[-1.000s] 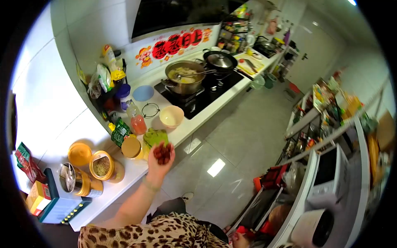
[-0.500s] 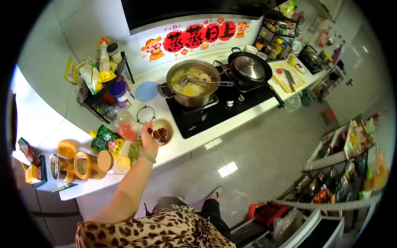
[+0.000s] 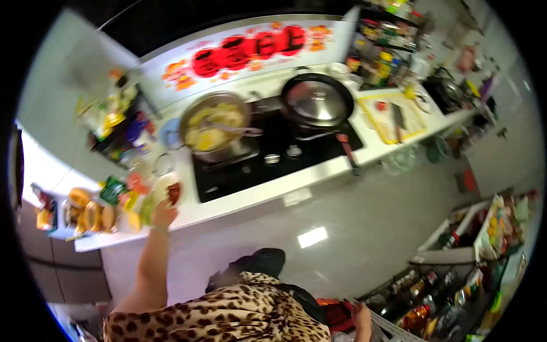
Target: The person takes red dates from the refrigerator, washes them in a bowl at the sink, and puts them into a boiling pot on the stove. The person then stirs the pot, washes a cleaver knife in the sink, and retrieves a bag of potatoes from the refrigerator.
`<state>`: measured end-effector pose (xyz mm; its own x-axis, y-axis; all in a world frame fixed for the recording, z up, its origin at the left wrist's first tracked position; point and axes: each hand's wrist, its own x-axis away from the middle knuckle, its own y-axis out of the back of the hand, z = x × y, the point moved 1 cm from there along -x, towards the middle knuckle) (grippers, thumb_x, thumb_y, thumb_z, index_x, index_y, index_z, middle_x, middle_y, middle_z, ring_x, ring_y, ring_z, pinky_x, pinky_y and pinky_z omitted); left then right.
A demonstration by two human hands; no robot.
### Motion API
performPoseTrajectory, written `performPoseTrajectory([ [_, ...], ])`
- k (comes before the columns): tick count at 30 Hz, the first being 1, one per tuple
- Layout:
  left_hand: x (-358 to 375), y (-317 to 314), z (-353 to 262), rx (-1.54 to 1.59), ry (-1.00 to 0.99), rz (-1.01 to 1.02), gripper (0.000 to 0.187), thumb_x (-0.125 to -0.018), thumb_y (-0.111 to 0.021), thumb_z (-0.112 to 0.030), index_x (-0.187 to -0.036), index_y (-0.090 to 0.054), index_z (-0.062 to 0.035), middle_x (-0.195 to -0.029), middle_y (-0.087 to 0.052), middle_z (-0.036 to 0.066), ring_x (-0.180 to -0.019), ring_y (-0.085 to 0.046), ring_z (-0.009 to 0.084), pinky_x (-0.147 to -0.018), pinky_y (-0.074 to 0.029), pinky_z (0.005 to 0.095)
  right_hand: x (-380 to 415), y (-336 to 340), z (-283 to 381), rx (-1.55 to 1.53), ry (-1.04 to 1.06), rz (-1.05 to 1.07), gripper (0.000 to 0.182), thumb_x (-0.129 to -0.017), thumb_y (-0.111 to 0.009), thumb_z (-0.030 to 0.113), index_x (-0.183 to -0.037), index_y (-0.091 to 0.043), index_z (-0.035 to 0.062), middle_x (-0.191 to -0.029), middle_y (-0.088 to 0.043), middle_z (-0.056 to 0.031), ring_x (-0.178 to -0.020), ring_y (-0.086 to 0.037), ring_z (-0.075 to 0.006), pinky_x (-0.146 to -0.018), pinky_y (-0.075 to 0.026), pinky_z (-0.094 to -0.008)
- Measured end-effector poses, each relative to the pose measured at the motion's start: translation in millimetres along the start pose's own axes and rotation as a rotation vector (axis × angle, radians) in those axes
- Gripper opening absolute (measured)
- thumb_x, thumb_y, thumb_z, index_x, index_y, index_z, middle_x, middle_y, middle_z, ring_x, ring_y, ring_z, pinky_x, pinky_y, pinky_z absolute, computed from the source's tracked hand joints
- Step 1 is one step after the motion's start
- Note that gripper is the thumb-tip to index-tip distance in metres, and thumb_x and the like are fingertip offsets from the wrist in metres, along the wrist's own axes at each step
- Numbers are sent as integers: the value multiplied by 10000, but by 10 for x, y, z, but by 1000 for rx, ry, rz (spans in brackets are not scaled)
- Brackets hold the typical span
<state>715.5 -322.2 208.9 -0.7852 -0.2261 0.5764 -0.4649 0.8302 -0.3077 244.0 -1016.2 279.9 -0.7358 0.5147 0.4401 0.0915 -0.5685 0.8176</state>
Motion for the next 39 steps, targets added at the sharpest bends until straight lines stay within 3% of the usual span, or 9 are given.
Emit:
performPoseTrajectory([
  [8, -77, -103, 275, 220, -479, -191, 420, -863, -516, -67, -1280, -486, -19, -1195, -589, 105, -968, -633, 282, -868, -568, 462, -1430, 919, -269, -441, -222, 124, 363, -858, -533, 87, -1211, -584, 20, -929, -693, -122, -733, -653, -211, -647, -511, -320],
  [12, 724, -1631, -194, 255, -743, -591, 443, -872, -440, 16, -1307, -402, 90, -1247, -534, 204, -1039, -609, 315, -909, -574, 404, -1671, 231, -1551, -511, -255, 289, 340, -874, -532, 80, -1202, -573, 3, -1008, -687, -112, -762, -667, -212, -675, -537, -335],
  [14, 939, -2282, -409, 244, -902, -610, 446, -871, -433, 29, -1311, -396, 89, -1271, -514, 209, -1076, -592, 319, -920, -570, 394, -1678, -958, -2853, -155, 149, 290, 309, -894, -529, 109, -1179, -585, 4, -994, -689, -119, -786, -676, -210, -691, -549, -341],
  [15, 1012, -2626, -496, 240, -983, -608, 448, -870, -429, 36, -1313, -393, 88, -1284, -504, 212, -1094, -583, 321, -926, -569, 389, -1517, -376, -2348, -333, -286, 359, 311, -892, -528, 120, -1177, -588, 9, -997, -686, -126, -796, -673, -220, -700, -546, -348],
  [17, 1070, -3110, -648, 198, -1073, -446, 492, -846, -507, 52, -1330, -417, 24, -1311, -495, 179, -1118, -569, 301, -908, -573, 375, -1548, -31, -2196, -450, -541, 352, 317, -889, -525, 142, -1173, -594, 18, -1004, -681, -139, -817, -667, -240, -717, -540, -360],
  [23, 1033, -5129, -461, 162, -827, -7, 431, -831, -588, 10, -1248, -494, 64, -1210, -571, 130, -1086, -574, 243, -900, -526, 345, -2369, 718, -2645, -556, -618, 281, 339, -881, -517, 208, -1163, -613, 46, -1023, -666, -180, -879, -647, -301, -768, -521, -397],
  [29, 2137, -8342, 1008, 275, -411, 466, 402, -831, -575, -32, -1216, -488, 44, -1143, -609, 164, -933, -657, 294, -826, -585, 356, -3585, 1924, -3889, -452, -487, 256, 365, -872, -508, 274, -1152, -632, 74, -1042, -650, -222, -941, -628, -361, -819, -503, -434],
  [36, 2712, -10637, 2746, 143, 96, 610, 295, -823, -567, -85, -1092, -551, 37, -944, -672, 151, -817, -679, 275, -702, -578, 311, -5099, 4090, -4437, -178, -334, -23, 369, -878, -521, 318, -1143, -643, 92, -1065, -653, -219, -1021, -608, -400, -880, -482, -461],
  [39, 2912, -11426, 3409, 124, 218, 609, 313, -829, -567, -110, -1112, -546, 21, -949, -674, 147, -798, -683, 274, -655, -566, 291, -5740, 5130, -4074, -39, -172, -135, 351, -903, -576, 208, -1208, -582, 34, -979, -698, -172, -927, -678, -291, -799, -510, -378],
])
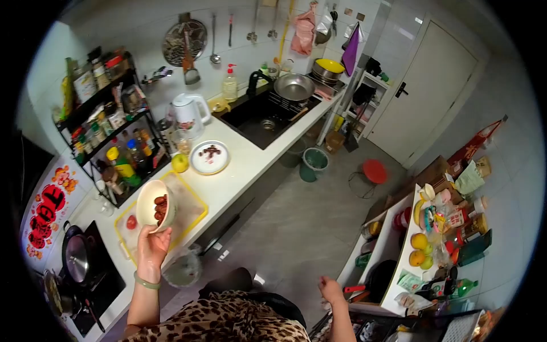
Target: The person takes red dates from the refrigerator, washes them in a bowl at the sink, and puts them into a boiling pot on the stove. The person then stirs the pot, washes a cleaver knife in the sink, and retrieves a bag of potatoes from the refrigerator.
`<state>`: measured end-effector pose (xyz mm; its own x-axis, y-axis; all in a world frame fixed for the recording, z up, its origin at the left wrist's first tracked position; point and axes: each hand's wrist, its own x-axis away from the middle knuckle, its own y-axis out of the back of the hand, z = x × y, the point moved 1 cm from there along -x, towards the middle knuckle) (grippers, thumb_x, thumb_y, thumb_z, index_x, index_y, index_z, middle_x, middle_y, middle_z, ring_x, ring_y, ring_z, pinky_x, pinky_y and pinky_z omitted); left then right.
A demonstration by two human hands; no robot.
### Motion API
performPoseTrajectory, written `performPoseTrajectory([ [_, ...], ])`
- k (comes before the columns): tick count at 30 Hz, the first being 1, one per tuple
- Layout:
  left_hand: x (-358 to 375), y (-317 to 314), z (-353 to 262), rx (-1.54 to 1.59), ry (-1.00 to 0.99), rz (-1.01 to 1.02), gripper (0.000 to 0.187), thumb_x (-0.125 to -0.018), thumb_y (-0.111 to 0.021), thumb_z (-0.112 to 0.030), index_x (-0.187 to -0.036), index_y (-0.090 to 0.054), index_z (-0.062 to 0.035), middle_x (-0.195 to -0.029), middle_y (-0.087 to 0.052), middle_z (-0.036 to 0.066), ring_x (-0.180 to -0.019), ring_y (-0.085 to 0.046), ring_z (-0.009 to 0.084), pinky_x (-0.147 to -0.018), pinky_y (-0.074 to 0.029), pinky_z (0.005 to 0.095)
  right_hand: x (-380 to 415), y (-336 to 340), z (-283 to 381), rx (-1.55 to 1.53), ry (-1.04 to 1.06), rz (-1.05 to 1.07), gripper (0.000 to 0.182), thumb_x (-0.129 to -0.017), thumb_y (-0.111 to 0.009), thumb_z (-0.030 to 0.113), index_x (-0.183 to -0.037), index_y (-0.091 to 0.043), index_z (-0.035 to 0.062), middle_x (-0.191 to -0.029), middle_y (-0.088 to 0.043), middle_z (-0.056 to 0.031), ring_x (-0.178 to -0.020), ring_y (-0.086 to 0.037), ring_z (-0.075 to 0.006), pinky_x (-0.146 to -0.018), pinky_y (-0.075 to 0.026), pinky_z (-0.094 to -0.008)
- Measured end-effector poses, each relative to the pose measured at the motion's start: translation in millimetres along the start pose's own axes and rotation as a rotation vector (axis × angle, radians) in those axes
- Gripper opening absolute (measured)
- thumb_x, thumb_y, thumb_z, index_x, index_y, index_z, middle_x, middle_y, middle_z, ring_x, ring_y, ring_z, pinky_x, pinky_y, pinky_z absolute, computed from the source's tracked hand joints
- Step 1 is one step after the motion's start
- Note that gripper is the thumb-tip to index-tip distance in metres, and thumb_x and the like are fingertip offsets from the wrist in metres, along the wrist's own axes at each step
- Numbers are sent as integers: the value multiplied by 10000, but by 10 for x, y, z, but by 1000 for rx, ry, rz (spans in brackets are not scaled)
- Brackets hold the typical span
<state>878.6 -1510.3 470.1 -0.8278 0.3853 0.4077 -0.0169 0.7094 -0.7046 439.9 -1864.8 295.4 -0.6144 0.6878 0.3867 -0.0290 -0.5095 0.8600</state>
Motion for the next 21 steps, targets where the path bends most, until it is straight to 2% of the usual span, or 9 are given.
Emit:
performPoseTrajectory([
  [3, -599, -391, 604, -28, 90, 34, 385, -825, -580, -125, -1187, -494, -26, -988, -670, 135, -785, -691, 271, -641, -551, 282, -723, 622, 214, -243, 12, 85, 377, -896, -563, 295, -1209, -590, 87, -1040, -673, -191, -994, -635, -353, -851, -494, -417],
  [6, -1214, -782, 1073, -41, 101, 49, 493, -826, -582, -133, -1280, -390, -119, -1037, -662, 123, -784, -694, 262, -653, -554, 284, -1471, 1039, 136, -262, 96, 39, 353, -897, -576, 246, -1210, -590, 85, -1027, -678, -178, -960, -651, -316, -839, -494, -379],
  [9, -1724, -1336, 1436, -96, -2, 20, 441, -835, -588, -171, -1240, -440, -78, -1061, -647, 139, -800, -692, 251, -625, -564, 271, -2093, 1293, -246, -312, 25, 114, 326, -878, -530, 4, -1200, -576, -5, -906, -656, -89, -840, -615, -175, -787, -487, -306],
  [11, -2117, -1653, 1638, -86, 14, 32, 449, -843, -584, -164, -1257, -414, -129, -1082, -638, 112, -790, -686, 225, -665, -558, 253, -2418, 1467, -687, -252, 5, 197, 389, -828, -495, -81, -1205, -565, -16, -934, -628, -48, -808, -571, -134, -754, -473, -266],
  [13, -2459, -2001, 1800, -70, 31, -10, 465, -845, -584, -162, -1275, -408, -141, -1084, -638, 116, -791, -687, 217, -644, -552, 236, -2660, 1596, -1082, -313, -51, 138, 300, -890, -562, 177, -1154, -635, 53, -847, -683, -159, -816, -662, -269, -751, -498, -347],
  [14, -2662, -2138, 1895, -79, 42, 3, 462, -845, -584, -162, -1271, -410, -124, -1079, -639, 121, -779, -688, 216, -618, -546, 229, -2773, 1651, -1211, -327, -13, 102, 320, -884, -553, 164, -1175, -631, 56, -773, -663, -134, -739, -644, -236, -705, -494, -343],
  [18, -3227, -2794, 2107, -127, 49, 7, 433, -842, -578, -149, -1238, -413, -89, -1072, -636, 123, -771, -690, 216, -604, -543, 228, -3364, 1929, -1452, -424, -173, 122, 322, -873, -542, 80, -1175, -625, 6, -731, -620, -73, -669, -568, -146, -654, -465, -299],
  [19, -3367, -2910, 2168, -140, 54, -8, 452, -843, -576, -148, -1255, -398, -90, -1080, -630, 124, -773, -691, 215, -602, -543, 227, -3543, 1987, -1470, -580, -210, 171, 310, -904, -533, 72, -1190, -610, -20, -808, -658, -77, -696, -602, -144, -657, -482, -298],
  [21, -3664, -3226, 2271, -158, 44, -41, 492, -844, -573, -147, -1288, -369, -91, -1096, -619, 126, -776, -691, 212, -599, -542, 224, -4047, 2233, -1280, -613, -182, 247, 304, -939, -531, 110, -1203, -595, -27, -910, -688, -102, -756, -647, -153, -683, -513, -309],
])
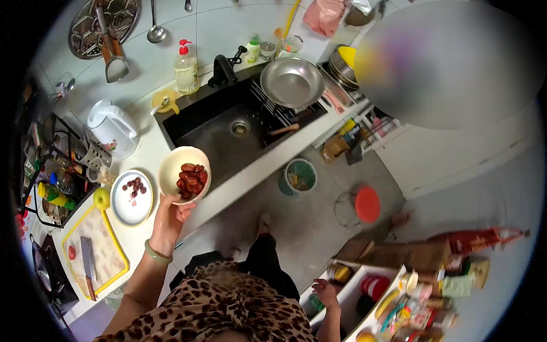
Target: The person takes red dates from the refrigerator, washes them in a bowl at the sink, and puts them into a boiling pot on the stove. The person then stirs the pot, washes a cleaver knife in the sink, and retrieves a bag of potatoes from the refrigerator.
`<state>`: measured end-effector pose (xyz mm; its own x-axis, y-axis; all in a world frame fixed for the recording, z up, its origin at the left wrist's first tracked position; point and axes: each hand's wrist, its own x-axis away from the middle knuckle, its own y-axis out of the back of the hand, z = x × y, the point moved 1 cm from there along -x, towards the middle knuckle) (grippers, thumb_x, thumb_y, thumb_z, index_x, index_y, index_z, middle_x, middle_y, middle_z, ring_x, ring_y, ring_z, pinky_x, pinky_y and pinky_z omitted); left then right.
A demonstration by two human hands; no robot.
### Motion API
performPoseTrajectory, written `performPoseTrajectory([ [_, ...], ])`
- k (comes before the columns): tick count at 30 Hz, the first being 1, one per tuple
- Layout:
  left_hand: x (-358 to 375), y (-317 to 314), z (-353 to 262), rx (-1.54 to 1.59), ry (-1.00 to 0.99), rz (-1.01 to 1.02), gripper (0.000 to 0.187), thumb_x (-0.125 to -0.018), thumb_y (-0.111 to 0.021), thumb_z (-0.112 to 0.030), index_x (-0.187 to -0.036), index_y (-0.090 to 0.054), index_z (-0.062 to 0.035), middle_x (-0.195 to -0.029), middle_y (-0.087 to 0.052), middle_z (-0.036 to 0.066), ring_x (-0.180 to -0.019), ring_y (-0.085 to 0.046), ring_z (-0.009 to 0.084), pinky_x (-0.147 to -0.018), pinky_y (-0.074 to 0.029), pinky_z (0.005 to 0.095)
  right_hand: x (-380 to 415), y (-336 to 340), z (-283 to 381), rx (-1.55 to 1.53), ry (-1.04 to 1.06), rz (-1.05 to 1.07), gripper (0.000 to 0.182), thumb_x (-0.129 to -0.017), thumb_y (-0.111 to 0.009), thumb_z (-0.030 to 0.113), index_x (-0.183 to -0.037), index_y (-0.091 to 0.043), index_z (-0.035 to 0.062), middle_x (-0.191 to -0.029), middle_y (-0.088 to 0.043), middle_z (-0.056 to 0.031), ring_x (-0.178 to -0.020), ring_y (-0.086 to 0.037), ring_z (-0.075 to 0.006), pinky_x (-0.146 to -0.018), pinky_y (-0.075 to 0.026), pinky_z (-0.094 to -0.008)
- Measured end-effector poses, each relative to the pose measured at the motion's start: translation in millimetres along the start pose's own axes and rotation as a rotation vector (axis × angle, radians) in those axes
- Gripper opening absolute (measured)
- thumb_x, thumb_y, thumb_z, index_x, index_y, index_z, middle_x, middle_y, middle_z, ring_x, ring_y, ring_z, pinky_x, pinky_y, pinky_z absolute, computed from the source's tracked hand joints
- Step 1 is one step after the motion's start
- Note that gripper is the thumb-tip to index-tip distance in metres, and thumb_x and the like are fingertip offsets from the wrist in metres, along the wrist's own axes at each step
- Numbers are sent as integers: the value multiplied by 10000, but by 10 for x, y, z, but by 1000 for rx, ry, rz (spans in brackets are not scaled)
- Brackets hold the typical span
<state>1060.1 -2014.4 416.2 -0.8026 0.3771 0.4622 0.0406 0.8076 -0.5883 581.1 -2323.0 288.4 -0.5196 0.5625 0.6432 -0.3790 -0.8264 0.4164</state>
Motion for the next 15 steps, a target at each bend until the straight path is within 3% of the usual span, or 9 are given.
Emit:
performPoseTrajectory([
  [1, -119, -142, 21, -12, 0, -18, 544, -842, -571, -144, -1322, -319, -90, -1120, -602, 123, -781, -690, 210, -604, -540, 223, -358, 87, 37, 62, 16, 4, 316, -953, -537, 149, -1207, -585, -34, -978, -696, -134, -819, -676, -180, -726, -536, -318],
  [4, -574, -463, 174, -7, -55, -49, 650, -829, -583, -148, -1367, -225, -84, -1143, -571, 183, -741, -697, 215, -576, -566, 222, -1390, 347, 1053, 97, 144, 163, 324, -938, -554, 150, -1206, -585, -30, -1000, -692, -148, -881, -673, -198, -766, -533, -317],
  [5, -729, -556, 229, -9, -41, -84, 697, -829, -578, -150, -1394, -176, -87, -1146, -560, 208, -730, -700, 218, -584, -586, 227, -1646, 372, 1710, 122, 123, 170, 305, -939, -559, 148, -1188, -594, -25, -1008, -689, -137, -914, -664, -189, -792, -524, -297],
  [8, -1037, -911, 302, 31, -62, -137, 699, -836, -567, -133, -1408, -166, -92, -1145, -565, 203, -780, -701, 226, -624, -591, 233, -2809, 419, 2996, 149, 382, 319, 289, -956, -543, 149, -1198, -586, -4, -1039, -678, -119, -915, -657, -187, -813, -519, -299],
  [10, -1218, -1161, 317, 76, -79, -202, 641, -847, -554, -130, -1390, -213, -112, -1130, -581, 184, -800, -698, 228, -604, -581, 241, -3257, 260, 4116, -43, 425, 517, 289, -977, -523, 172, -1225, -568, 30, -1053, -667, -92, -901, -648, -166, -801, -518, -297],
  [12, -1430, -1329, 345, 167, -116, -232, 582, -838, -558, -82, -1328, -245, -107, -1125, -576, 180, -781, -707, 252, -588, -594, 248, -3682, -26, 5115, -42, 574, 673, 296, -984, -519, 202, -1246, -555, 69, -1045, -664, -74, -880, -643, -148, -762, -514, -284],
  [15, -1711, -1473, 372, 144, -143, -310, 576, -841, -563, -109, -1324, -248, -108, -1143, -571, 154, -807, -692, 226, -606, -574, 240, -4309, -666, 6282, -179, 472, 708, 381, -951, -568, 261, -1280, -527, 73, -1083, -660, -80, -862, -658, -181, -726, -515, -293],
])
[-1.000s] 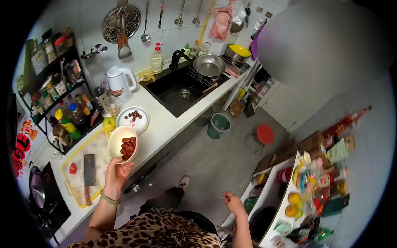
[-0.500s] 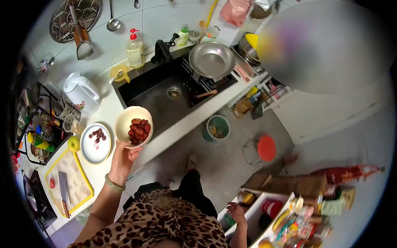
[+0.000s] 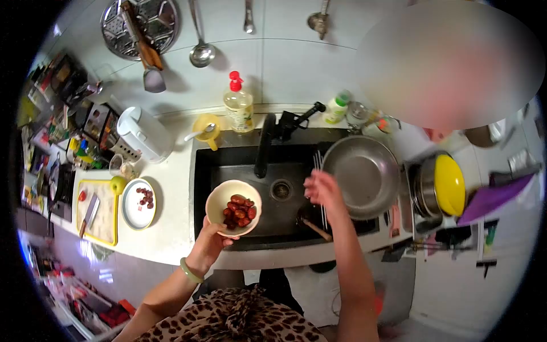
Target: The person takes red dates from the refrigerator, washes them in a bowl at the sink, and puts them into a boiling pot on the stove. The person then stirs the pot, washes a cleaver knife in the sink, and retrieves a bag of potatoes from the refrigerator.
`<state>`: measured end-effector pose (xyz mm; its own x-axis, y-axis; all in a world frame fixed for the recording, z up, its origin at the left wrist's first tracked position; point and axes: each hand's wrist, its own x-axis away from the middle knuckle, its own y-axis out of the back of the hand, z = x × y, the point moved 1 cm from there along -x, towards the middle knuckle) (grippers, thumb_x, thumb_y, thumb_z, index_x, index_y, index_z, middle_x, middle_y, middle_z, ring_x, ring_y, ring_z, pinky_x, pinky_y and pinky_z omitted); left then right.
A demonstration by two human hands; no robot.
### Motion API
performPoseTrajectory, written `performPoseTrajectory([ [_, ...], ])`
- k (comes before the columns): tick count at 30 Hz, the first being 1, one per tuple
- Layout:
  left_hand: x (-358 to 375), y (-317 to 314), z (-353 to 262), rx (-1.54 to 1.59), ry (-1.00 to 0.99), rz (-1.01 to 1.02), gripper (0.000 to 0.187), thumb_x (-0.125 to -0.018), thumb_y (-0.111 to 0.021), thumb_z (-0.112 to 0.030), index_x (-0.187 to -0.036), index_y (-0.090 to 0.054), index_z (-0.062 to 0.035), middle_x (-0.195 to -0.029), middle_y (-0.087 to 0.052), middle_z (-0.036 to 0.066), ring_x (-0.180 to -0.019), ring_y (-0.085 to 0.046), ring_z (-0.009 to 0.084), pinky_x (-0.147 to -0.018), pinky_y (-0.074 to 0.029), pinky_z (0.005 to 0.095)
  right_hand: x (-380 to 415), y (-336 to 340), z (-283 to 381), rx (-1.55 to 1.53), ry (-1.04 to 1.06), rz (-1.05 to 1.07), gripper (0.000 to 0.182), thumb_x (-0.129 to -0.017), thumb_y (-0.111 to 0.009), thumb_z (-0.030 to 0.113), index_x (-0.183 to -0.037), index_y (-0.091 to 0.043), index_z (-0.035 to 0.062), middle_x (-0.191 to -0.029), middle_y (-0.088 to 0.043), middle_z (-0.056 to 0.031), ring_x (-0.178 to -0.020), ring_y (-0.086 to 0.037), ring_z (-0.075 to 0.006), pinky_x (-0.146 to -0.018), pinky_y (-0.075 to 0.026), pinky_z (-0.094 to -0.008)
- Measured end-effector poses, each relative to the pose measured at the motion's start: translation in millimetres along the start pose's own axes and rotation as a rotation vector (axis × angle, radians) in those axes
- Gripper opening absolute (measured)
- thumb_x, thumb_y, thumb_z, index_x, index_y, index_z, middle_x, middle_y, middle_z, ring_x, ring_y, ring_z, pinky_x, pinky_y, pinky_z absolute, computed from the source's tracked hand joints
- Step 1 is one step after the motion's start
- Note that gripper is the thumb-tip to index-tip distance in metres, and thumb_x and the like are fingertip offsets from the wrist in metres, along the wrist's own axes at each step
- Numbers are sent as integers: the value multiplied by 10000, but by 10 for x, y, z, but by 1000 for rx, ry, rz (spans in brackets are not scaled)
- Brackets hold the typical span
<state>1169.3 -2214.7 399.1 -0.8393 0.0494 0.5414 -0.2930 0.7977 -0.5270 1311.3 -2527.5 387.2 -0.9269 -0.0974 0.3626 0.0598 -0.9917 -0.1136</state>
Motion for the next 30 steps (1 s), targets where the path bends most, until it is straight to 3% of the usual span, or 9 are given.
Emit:
performPoseTrajectory([
  [3, -198, -242, 29, -9, -16, -62, 570, -842, -563, -139, -1322, -256, -116, -1138, -572, 129, -811, -680, 199, -639, -553, 233, -1253, -7, -2, -290, -95, -228, 442, -938, -574, 338, -1285, -506, 72, -1107, -649, -110, -935, -646, -226, -745, -516, -358],
  [5, -369, -274, 126, 16, -13, -78, 589, -850, -558, -129, -1349, -244, -117, -1134, -573, 126, -807, -679, 193, -641, -544, 231, -1898, 16, -174, -453, -242, -273, 436, -935, -559, 436, -1184, -557, 79, -1131, -625, -98, -1025, -618, -237, -835, -481, -410],
  [7, -505, -303, 157, 36, -37, -77, 613, -853, -558, -119, -1370, -228, -118, -1140, -570, 125, -800, -678, 194, -644, -543, 234, -2075, -217, 120, -391, -197, -78, 407, -952, -529, 427, -1122, -566, 59, -1074, -634, -98, -1001, -633, -240, -802, -496, -381],
  [8, -551, -318, 178, 49, -36, -78, 625, -855, -558, -114, -1380, -220, -119, -1142, -569, 124, -797, -678, 195, -645, -543, 235, -2105, -360, 280, -274, -82, -49, 371, -962, -505, 395, -1100, -576, 58, -1031, -640, -95, -962, -650, -233, -764, -507, -347],
  [9, -602, -314, 198, 54, -33, -75, 631, -856, -559, -111, -1387, -217, -119, -1149, -565, 124, -802, -677, 194, -647, -543, 238, -1982, -558, 551, -109, -62, -83, 357, -963, -499, 364, -1094, -578, 42, -1029, -647, -95, -910, -665, -213, -718, -509, -318],
  [13, -749, -330, 280, 61, -27, -57, 643, -856, -571, -117, -1398, -225, -117, -1182, -530, 104, -858, -659, 176, -672, -534, 247, -1935, -495, 575, 159, -63, -55, 323, -924, -541, 308, -1138, -585, 71, -1072, -658, -84, -890, -671, -180, -685, -488, -295],
  [19, -853, -370, 327, 35, -1, -45, 635, -846, -583, -124, -1390, -256, -115, -1196, -503, 71, -935, -605, 129, -691, -518, 234, -1917, -461, 647, 232, -99, -44, 326, -938, -519, 317, -1156, -584, 83, -1081, -672, -81, -845, -662, -156, -681, -480, -280],
  [22, -988, -396, 383, 38, -28, -36, 625, -835, -602, -134, -1363, -268, -113, -1159, -525, 83, -808, -645, 122, -639, -514, 200, -1900, -471, 628, 258, -74, -35, 314, -972, -478, 321, -1158, -578, 89, -1062, -679, -77, -826, -661, -153, -674, -477, -284],
  [30, -1202, -424, 254, 7, -48, -23, 616, -828, -583, -147, -1358, -270, -115, -1156, -534, 88, -821, -647, 138, -662, -515, 225, -1886, -477, 637, 324, -69, -44, 317, -1007, -407, 318, -1168, -570, 98, -1063, -683, -75, -789, -656, -145, -665, -467, -297],
])
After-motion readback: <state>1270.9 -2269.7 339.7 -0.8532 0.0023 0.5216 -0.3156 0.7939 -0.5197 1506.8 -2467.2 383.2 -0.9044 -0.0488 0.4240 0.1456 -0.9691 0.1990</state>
